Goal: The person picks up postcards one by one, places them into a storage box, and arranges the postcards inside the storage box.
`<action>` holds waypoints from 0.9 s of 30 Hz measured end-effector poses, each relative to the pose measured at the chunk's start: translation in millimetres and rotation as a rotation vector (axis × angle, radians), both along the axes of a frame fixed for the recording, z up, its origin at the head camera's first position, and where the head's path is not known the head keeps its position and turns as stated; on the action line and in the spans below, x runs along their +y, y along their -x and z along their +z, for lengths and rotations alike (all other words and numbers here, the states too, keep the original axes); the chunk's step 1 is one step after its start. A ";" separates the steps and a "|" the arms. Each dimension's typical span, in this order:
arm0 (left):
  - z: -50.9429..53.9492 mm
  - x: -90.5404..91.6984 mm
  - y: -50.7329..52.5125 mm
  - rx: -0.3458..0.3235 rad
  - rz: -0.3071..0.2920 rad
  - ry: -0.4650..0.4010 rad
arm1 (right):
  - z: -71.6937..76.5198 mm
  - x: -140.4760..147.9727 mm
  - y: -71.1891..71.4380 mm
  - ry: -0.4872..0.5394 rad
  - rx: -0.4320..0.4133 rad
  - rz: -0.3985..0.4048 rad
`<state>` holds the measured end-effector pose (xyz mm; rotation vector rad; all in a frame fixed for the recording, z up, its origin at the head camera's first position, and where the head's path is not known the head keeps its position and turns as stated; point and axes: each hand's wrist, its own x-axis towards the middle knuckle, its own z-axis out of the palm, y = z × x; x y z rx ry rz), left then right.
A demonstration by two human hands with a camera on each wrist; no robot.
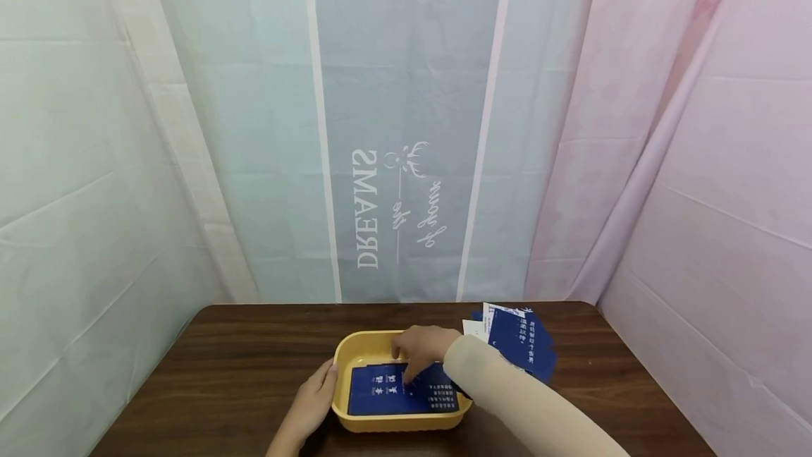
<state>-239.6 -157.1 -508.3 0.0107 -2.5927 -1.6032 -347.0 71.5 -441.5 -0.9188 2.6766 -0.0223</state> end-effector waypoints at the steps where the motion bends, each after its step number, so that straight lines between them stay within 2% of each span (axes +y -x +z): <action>1: 0.1 -0.2 -0.1 0.000 0.001 0.001 | 2.6 2.8 0.4 0.017 -0.001 0.003; 5: -0.3 -0.5 -0.6 0.004 0.006 0.005 | 10.7 16.1 0.2 0.098 -0.015 0.014; 10: -0.4 0.0 -0.6 0.018 0.004 0.011 | 13.2 34.3 0.5 0.173 0.014 0.013; 17: -0.1 -0.3 -0.3 0.001 0.006 0.007 | 15.9 58.7 2.7 0.294 0.063 0.039; 22: -0.8 -0.2 0.4 0.006 0.001 0.007 | 17.5 76.9 6.0 0.371 0.163 0.029; 27: -0.4 0.1 0.2 0.005 0.002 0.010 | 12.3 100.0 8.9 0.380 0.258 -0.054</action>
